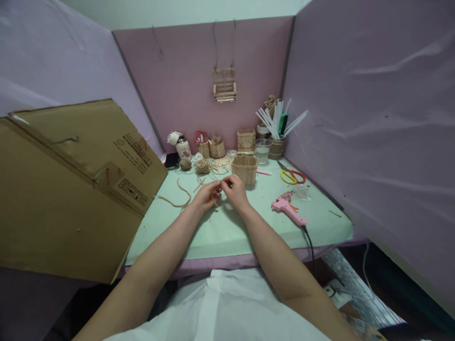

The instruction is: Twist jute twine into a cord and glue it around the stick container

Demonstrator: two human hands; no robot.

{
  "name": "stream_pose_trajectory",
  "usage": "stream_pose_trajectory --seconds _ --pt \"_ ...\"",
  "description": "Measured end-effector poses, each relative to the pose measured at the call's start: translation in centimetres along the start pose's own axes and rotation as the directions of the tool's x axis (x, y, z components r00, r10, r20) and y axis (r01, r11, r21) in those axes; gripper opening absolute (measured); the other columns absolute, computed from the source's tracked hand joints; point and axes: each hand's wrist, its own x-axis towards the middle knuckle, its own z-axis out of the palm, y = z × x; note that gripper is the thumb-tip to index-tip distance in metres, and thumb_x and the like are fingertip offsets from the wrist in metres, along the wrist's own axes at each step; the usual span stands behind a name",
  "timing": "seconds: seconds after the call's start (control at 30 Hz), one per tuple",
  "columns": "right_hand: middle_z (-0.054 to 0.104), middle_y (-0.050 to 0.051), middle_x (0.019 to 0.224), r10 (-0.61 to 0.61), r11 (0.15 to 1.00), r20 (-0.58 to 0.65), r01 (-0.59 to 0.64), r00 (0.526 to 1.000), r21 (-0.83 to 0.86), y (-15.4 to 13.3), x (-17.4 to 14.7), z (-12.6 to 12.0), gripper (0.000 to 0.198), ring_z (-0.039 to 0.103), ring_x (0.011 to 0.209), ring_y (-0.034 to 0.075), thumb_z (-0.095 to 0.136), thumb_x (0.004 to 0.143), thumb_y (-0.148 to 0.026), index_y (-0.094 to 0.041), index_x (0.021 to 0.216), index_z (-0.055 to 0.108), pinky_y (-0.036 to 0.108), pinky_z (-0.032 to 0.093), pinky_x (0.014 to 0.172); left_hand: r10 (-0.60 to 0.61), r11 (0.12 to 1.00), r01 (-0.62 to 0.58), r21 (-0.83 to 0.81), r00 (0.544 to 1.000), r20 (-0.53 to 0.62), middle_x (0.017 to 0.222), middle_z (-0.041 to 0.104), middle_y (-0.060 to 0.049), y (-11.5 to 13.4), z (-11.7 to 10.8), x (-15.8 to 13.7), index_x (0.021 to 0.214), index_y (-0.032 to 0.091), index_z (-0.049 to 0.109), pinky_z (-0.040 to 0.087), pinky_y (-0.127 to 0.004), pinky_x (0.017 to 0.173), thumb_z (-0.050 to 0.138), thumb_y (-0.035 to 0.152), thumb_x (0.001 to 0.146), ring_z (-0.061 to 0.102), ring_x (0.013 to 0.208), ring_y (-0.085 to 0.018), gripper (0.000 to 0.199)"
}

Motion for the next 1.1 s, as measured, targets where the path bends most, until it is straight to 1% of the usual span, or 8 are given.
stream_pose_trajectory --seconds 0.1,0.2,0.37,0.47,0.63,0.77,0.93,1.1 --pt "0.060 0.002 0.071 0.149 0.982 0.031 -0.152 0.988 0.115 0.4 0.3 -0.1 0.022 0.052 0.068 0.016 0.059 0.073 -0.041 -0.019 0.073 0.061 0.028 0.041 0.064 0.101 0.991 -0.095 0.097 0.993 -0.057 0.065 0.054 0.002 -0.3 0.3 -0.1 0.077 0.017 0.059 0.037 -0.019 0.053 0.071 0.036 0.066 0.050 0.060 -0.008 0.025" --pt "0.057 0.000 0.066 0.238 0.948 0.079 -0.249 0.968 0.196 0.8 0.5 -0.1 0.027 0.049 0.063 0.015 0.059 0.071 -0.046 -0.019 0.073 0.060 0.027 0.039 0.058 0.166 0.971 -0.157 0.181 0.986 -0.035 0.064 0.054 0.002 -0.5 0.5 -0.2 0.078 0.017 0.059 0.037 -0.020 0.054 0.069 0.037 0.066 0.049 0.060 -0.008 0.026" --pt "0.057 0.000 0.066 0.230 0.951 0.058 -0.237 0.972 0.200 1.2 0.6 -0.1 0.027 0.048 0.063 0.014 0.059 0.071 -0.046 -0.019 0.073 0.059 0.026 0.038 0.058 0.157 0.933 -0.177 0.314 0.984 0.088 0.056 0.052 0.002 -0.4 0.5 -0.5 0.068 0.017 0.057 0.032 -0.023 0.049 0.065 0.038 0.069 0.041 0.050 -0.008 0.022" --pt "0.059 0.001 0.068 0.218 0.959 0.029 -0.219 0.976 0.181 1.3 0.6 0.0 0.028 0.049 0.065 0.015 0.059 0.071 -0.047 -0.019 0.071 0.058 0.027 0.040 0.061 0.237 0.866 -0.259 0.427 0.966 0.104 0.056 0.053 0.002 -0.2 0.5 -0.8 0.061 0.017 0.056 0.033 -0.024 0.053 0.062 0.037 0.071 0.042 0.053 -0.010 0.023" --pt "0.057 0.001 0.066 0.302 0.942 -0.154 -0.270 0.941 0.200 2.1 0.9 0.2 0.027 0.050 0.065 0.016 0.057 0.069 -0.046 -0.020 0.069 0.055 0.028 0.039 0.061 0.279 0.780 -0.337 0.528 0.941 0.190 0.054 0.052 0.003 -0.3 0.8 -1.2 0.060 0.018 0.055 0.034 -0.024 0.056 0.060 0.031 0.072 0.044 0.055 -0.011 0.018" --pt "0.052 -0.001 0.061 0.362 0.908 -0.234 -0.285 0.902 0.305 2.6 1.1 0.0 0.025 0.046 0.058 0.014 0.057 0.067 -0.045 -0.021 0.067 0.053 0.028 0.037 0.056 0.267 0.777 -0.359 0.516 0.932 0.247 0.054 0.053 0.003 -0.4 1.2 -1.6 0.060 0.017 0.056 0.033 -0.024 0.055 0.060 0.029 0.072 0.043 0.054 -0.010 0.017" --pt "0.044 -0.005 0.053 0.344 0.862 -0.095 -0.273 0.934 0.427 1.9 1.3 -0.7 0.025 0.038 0.049 0.011 0.062 0.066 -0.044 -0.020 0.068 0.054 0.026 0.031 0.050 0.249 0.858 -0.285 0.427 0.958 0.140 0.056 0.058 0.002 -0.6 1.1 -1.3 0.065 0.016 0.061 0.036 -0.025 0.056 0.062 0.033 0.071 0.047 0.054 -0.011 0.018" --pt "0.043 -0.005 0.051 0.324 0.835 -0.045 -0.263 0.945 0.483 1.1 1.4 -0.8 0.027 0.036 0.048 0.010 0.066 0.065 -0.044 -0.020 0.068 0.056 0.026 0.029 0.049 0.252 0.903 -0.261 0.343 0.965 0.072 0.061 0.061 0.000 -0.8 0.9 -0.6 0.079 0.015 0.069 0.040 -0.027 0.062 0.065 0.033 0.068 0.052 0.059 -0.013 0.022"
